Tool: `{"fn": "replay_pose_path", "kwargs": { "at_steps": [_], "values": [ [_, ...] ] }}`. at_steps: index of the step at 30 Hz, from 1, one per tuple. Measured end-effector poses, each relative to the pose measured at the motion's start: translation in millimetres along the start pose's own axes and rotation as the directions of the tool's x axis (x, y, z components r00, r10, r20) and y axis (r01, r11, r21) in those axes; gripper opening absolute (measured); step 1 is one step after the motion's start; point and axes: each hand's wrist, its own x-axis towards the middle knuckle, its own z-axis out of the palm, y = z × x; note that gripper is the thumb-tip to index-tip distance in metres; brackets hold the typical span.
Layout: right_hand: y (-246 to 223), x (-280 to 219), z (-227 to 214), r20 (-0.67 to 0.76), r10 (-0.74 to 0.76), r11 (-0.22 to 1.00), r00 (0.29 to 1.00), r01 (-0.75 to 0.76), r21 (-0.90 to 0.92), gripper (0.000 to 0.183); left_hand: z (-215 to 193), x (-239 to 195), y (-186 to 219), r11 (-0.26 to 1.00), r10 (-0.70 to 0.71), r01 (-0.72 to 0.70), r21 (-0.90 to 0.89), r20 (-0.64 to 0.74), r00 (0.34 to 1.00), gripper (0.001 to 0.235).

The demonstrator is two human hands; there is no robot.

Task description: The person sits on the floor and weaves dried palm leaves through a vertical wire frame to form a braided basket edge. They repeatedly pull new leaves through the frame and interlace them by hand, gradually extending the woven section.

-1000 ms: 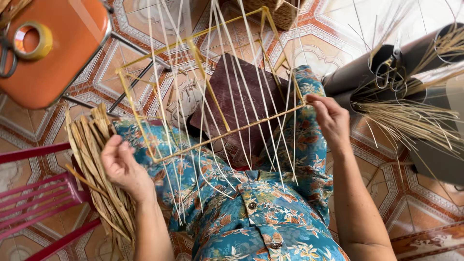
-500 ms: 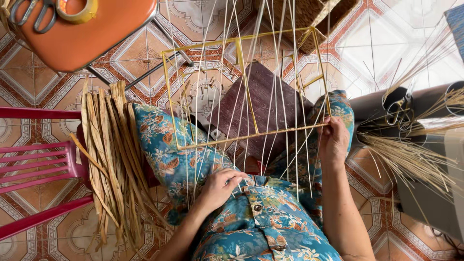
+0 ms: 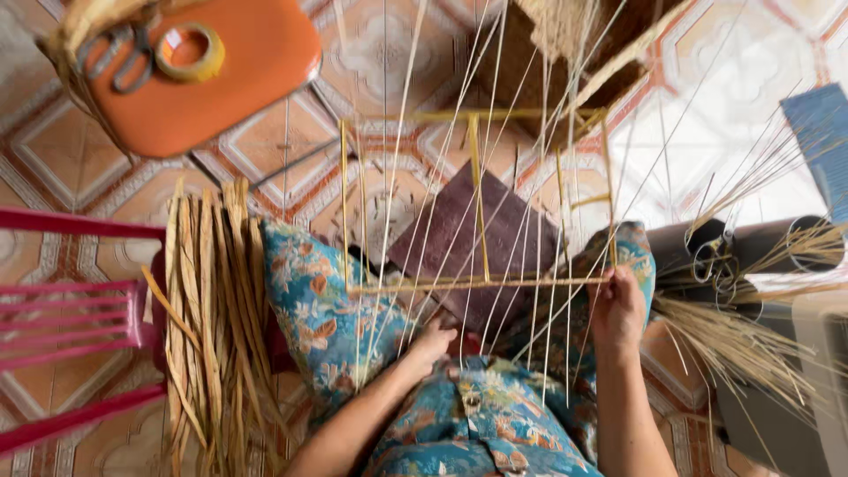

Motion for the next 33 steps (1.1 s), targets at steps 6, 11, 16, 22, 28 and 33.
{"fn": "replay_pose_path", "kwargs": {
  "at_steps": [6,11,16,22,28,33],
  "values": [
    [10,4,-14,0.003,-0.033,0.999,0.999,0.033,-0.030,0.018,4,-16,62,0.739,0.150,-0.024,-0.674,0.129,0.980,0.067],
    [12,5,-12,-0.078,-0.012,1.000,0.997,0.011,-0.018,0.015,-1,-49,101,0.791,0.007,0.096,-0.604,0.165,0.986,0.071],
    [11,5,-8,-0.093,0.004,1.000,0.996,-0.005,-0.018,0.014,-4,-65,117,0.761,-0.045,0.080,-0.644,0.070,0.997,0.066],
    [12,6,0,-0.004,-0.004,0.999,1.000,0.004,0.043,0.015,-5,-54,124,0.534,0.153,-0.034,-0.845,0.057,0.987,0.046],
    [12,9,4,-0.116,0.028,0.996,0.993,-0.038,-0.084,0.016,-4,-32,105,0.830,-0.020,0.011,-0.558,-0.010,1.000,0.073],
    [16,17,12,-0.001,0.058,0.992,0.998,-0.058,-0.110,0.018,16,-21,65,0.981,0.177,-0.177,0.081,-0.003,0.984,0.090]
  ]
}}
